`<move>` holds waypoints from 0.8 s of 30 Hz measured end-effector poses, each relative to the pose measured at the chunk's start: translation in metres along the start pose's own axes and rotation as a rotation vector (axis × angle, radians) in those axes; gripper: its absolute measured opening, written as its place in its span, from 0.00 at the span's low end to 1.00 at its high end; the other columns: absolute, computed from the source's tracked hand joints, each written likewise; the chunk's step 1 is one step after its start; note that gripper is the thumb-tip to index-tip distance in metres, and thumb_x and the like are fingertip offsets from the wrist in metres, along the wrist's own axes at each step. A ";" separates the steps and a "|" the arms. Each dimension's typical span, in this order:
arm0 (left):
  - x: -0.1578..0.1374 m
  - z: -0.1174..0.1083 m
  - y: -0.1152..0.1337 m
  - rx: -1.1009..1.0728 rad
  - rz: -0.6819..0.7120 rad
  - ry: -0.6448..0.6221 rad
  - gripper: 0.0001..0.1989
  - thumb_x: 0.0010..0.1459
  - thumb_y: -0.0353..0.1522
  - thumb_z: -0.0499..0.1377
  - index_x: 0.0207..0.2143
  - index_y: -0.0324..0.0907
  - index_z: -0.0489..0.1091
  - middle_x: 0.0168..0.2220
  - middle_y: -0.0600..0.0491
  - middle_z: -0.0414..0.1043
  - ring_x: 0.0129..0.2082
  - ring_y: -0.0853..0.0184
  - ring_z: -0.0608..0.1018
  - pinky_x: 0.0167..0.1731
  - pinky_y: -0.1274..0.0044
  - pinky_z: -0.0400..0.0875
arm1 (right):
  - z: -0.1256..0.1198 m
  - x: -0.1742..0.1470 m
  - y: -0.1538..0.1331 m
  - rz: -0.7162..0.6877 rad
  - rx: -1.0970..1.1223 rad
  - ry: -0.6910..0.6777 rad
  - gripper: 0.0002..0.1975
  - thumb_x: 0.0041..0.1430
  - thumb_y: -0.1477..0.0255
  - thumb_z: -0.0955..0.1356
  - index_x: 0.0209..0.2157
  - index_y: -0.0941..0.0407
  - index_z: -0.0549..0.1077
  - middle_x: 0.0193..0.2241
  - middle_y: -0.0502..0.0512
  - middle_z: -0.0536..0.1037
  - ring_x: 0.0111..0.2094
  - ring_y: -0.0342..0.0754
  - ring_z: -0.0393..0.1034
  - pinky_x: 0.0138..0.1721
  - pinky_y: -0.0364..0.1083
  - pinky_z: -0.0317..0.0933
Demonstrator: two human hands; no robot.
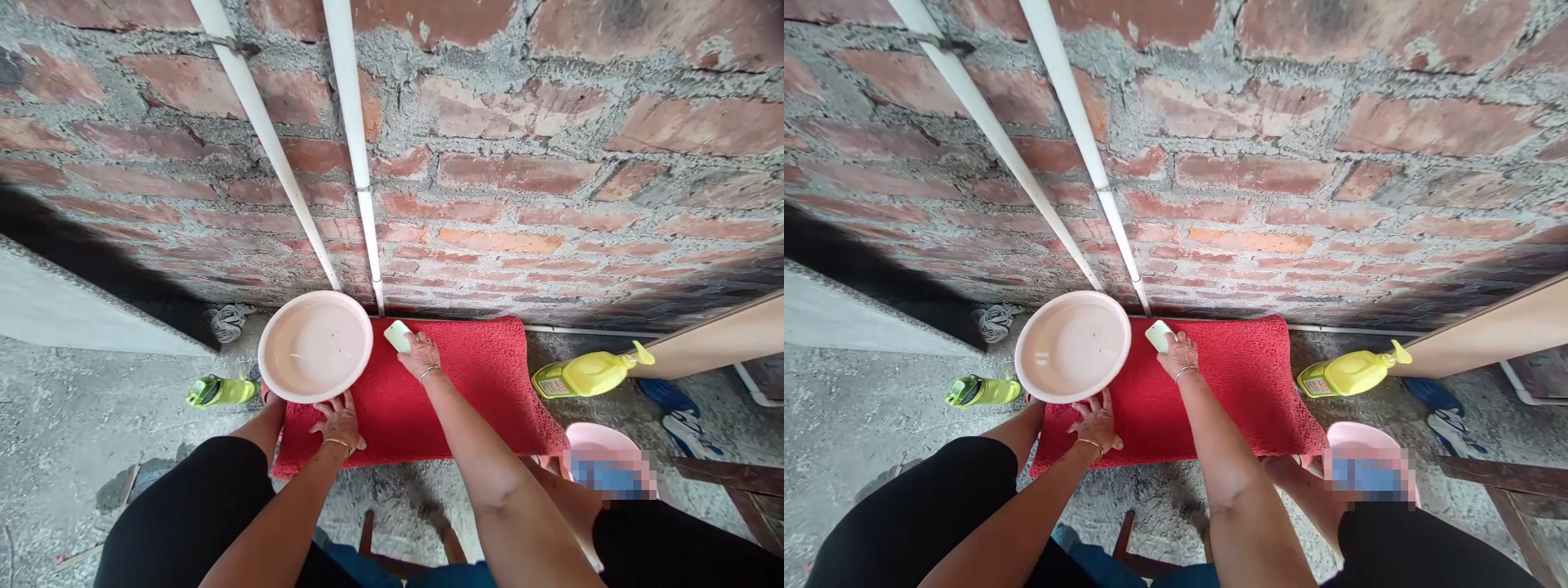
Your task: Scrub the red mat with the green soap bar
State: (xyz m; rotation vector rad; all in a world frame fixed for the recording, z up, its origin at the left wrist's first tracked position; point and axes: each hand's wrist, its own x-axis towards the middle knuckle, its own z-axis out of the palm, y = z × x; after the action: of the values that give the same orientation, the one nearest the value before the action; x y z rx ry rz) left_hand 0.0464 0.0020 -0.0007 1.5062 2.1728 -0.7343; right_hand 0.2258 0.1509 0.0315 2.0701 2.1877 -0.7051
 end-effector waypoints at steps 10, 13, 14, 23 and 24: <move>-0.005 -0.010 0.000 -0.012 -0.001 -0.050 0.68 0.30 0.37 0.74 0.70 0.49 0.38 0.68 0.32 0.42 0.64 0.27 0.47 0.44 0.45 0.67 | -0.045 -0.036 0.159 0.723 0.218 0.179 0.34 0.53 0.56 0.67 0.60 0.54 0.62 0.52 0.63 0.66 0.49 0.53 0.69 0.52 0.50 0.60; -0.003 -0.007 0.000 -0.012 0.002 -0.043 0.69 0.29 0.38 0.74 0.69 0.49 0.39 0.68 0.32 0.42 0.64 0.27 0.47 0.44 0.44 0.66 | -0.030 -0.039 0.129 0.564 0.202 0.220 0.32 0.53 0.57 0.68 0.58 0.55 0.64 0.51 0.62 0.67 0.48 0.51 0.68 0.53 0.48 0.59; -0.001 -0.005 0.000 -0.011 -0.001 -0.043 0.69 0.28 0.38 0.74 0.69 0.49 0.39 0.68 0.31 0.42 0.64 0.27 0.47 0.43 0.44 0.66 | -0.022 -0.038 0.110 0.465 0.191 0.214 0.31 0.53 0.58 0.68 0.57 0.55 0.65 0.50 0.61 0.67 0.48 0.49 0.68 0.53 0.46 0.59; 0.002 -0.004 0.001 0.007 -0.012 -0.058 0.70 0.30 0.38 0.74 0.70 0.46 0.36 0.68 0.30 0.41 0.64 0.27 0.46 0.44 0.43 0.66 | 0.002 -0.036 0.054 0.105 -0.001 0.056 0.27 0.53 0.60 0.68 0.56 0.48 0.67 0.49 0.55 0.68 0.48 0.49 0.67 0.52 0.47 0.58; 0.002 -0.004 0.001 0.006 -0.010 -0.064 0.70 0.29 0.38 0.74 0.70 0.46 0.36 0.68 0.30 0.40 0.64 0.27 0.46 0.44 0.43 0.66 | -0.003 -0.040 0.074 0.162 0.002 0.072 0.28 0.53 0.59 0.68 0.56 0.48 0.67 0.49 0.55 0.68 0.48 0.49 0.67 0.52 0.47 0.58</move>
State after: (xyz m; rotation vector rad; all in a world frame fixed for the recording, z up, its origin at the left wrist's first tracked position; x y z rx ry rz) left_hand 0.0469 0.0062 0.0015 1.4552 2.1345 -0.7828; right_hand 0.3019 0.1149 0.0259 2.2748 2.0239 -0.6266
